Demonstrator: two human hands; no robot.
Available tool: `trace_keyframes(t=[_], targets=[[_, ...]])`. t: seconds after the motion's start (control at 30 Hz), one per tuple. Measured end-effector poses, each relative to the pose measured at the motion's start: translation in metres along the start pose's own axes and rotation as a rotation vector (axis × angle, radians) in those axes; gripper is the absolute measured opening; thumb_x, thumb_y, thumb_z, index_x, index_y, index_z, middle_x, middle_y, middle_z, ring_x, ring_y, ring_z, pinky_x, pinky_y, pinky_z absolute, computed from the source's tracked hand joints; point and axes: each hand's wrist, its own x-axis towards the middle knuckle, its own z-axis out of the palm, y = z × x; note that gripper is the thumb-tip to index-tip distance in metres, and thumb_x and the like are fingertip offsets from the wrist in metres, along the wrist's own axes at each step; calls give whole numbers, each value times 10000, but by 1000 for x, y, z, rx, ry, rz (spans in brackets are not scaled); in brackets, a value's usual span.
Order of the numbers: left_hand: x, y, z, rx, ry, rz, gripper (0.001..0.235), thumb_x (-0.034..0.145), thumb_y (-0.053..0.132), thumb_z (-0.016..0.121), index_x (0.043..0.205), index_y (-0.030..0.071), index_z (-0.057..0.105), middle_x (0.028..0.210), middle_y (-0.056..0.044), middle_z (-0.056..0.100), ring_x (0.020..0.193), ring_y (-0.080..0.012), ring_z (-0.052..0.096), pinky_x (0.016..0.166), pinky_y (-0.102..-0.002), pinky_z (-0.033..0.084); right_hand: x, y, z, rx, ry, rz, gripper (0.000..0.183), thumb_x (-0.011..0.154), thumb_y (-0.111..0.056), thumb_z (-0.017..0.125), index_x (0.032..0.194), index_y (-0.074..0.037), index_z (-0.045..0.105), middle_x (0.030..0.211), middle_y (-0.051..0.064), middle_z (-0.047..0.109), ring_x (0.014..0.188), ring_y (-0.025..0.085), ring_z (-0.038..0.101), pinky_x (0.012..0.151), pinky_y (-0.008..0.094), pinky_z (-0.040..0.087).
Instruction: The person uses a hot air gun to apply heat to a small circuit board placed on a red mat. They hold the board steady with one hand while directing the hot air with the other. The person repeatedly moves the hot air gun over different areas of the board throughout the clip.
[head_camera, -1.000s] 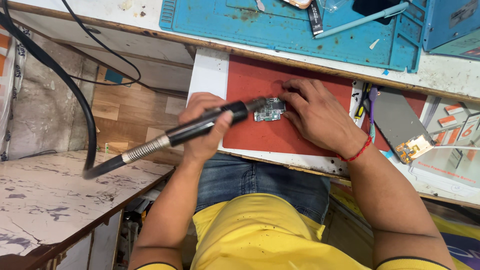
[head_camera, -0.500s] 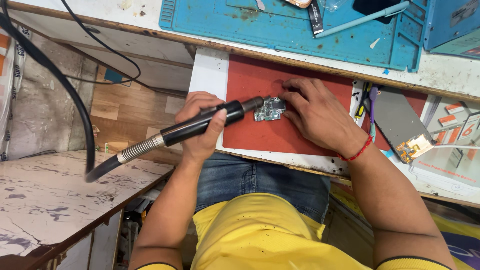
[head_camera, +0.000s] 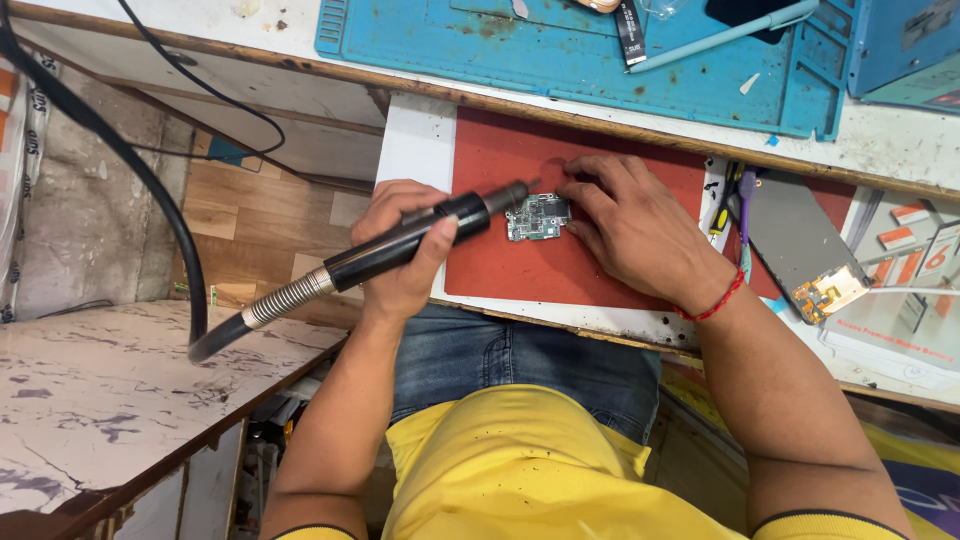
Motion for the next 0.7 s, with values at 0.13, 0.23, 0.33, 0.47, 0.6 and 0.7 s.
trace_keyframes(t=[0.13,0.23,0.33,0.47,0.6,0.7], targets=[[2,5,-2,11,-100,101,261,903,301,752,959,51,703,924,-93,726,994,-218,679,929,-374,560,1,0,0,-12,0,-1,373,869,-152,755,1209,-20,679,1326,155,595,1163,367,572,1003,449,498],[3,7,-3,26,43,-46,271,934,271,746,1008,16,690,972,-112,708,998,-231,670,925,-367,554,0,0,0,5,12,-8,378,862,-158,761,1203,-19,677,1321,156,593,1165,372,571,1002,451,496],[5,8,-1,20,-132,167,254,891,275,763,967,40,703,925,-94,715,992,-247,684,943,-379,557,2,0,0,2,15,-7,389,852,-158,764,1204,-18,674,1322,157,594,1167,378,570,999,453,495],[3,12,-3,10,-13,5,252,935,246,749,1008,14,682,990,-131,704,1011,-255,673,929,-369,554,2,-1,-1,15,7,-15,388,855,-148,760,1211,-23,667,1321,149,599,1154,376,570,993,456,498],[6,11,-1,13,-68,58,214,921,220,756,983,30,679,965,-114,719,1012,-251,678,931,-370,555,0,0,-1,29,9,0,393,877,-155,760,1233,-26,653,1342,145,591,1177,377,566,1010,461,497],[4,13,-4,45,28,-6,220,946,211,754,1011,14,682,999,-122,709,1023,-256,664,955,-382,547,3,-2,-1,18,4,7,447,851,-172,773,1252,-22,645,1339,154,580,1156,387,559,986,473,490]])
